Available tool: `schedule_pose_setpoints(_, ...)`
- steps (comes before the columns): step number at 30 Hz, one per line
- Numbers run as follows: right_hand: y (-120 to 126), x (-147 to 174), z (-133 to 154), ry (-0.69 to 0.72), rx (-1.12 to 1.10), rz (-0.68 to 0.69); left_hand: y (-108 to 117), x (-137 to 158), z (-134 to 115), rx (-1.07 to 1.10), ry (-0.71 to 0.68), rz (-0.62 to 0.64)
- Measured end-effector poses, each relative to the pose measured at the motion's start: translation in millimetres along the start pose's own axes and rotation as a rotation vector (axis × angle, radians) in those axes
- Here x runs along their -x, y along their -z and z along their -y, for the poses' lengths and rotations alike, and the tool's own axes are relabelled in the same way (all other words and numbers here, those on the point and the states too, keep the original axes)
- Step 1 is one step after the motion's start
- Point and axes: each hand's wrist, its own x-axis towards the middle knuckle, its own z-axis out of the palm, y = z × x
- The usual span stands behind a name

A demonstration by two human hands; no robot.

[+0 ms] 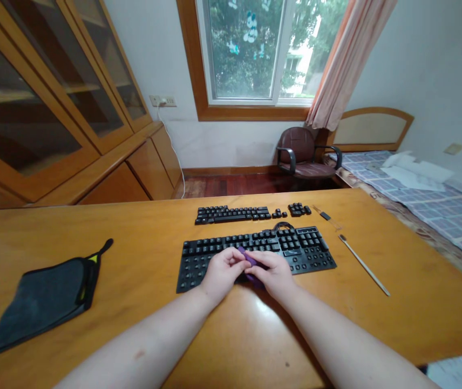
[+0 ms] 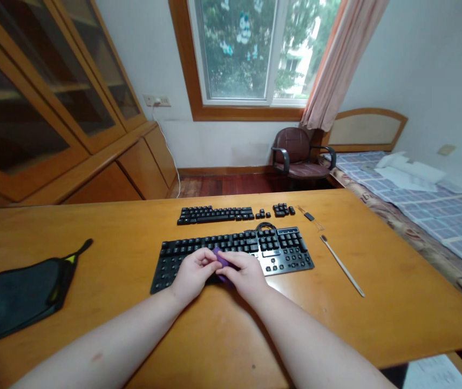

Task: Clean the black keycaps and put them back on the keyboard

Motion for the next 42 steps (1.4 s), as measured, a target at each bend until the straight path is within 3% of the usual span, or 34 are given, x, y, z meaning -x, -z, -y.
schedule_pose_setpoints(12, 2, -2, 0, -0.179, -0.090, -0.043, 1, -4, 1, 0.099, 0.028, -0.012)
schedule_pose_setpoints(19, 3, -4, 1, -0.109, -0.049, 0.028, 2, -4, 2, 0.090, 0.016, -0.027)
schedule_pose_setpoints(25, 2, -1, -2, -0.077, -0.022, -0.069, 0, -5, -1, 0.133, 0.030, -0.029)
schedule_pose_setpoints(31, 2, -3, 1, -0.037, 0.033, -0.132, 1, -5, 3, 0.094, -0.043, -0.055)
schedule_pose_setpoints(38, 4, -4, 2, -0.145, -0.096, -0.084, 4, -5, -6, 0.002, -0.072, -0.049)
schedule_pose_setpoints(42, 3, -4, 1, -0.120, -0.104, -0.028, 6, -6, -5, 0.004, -0.075, -0.020)
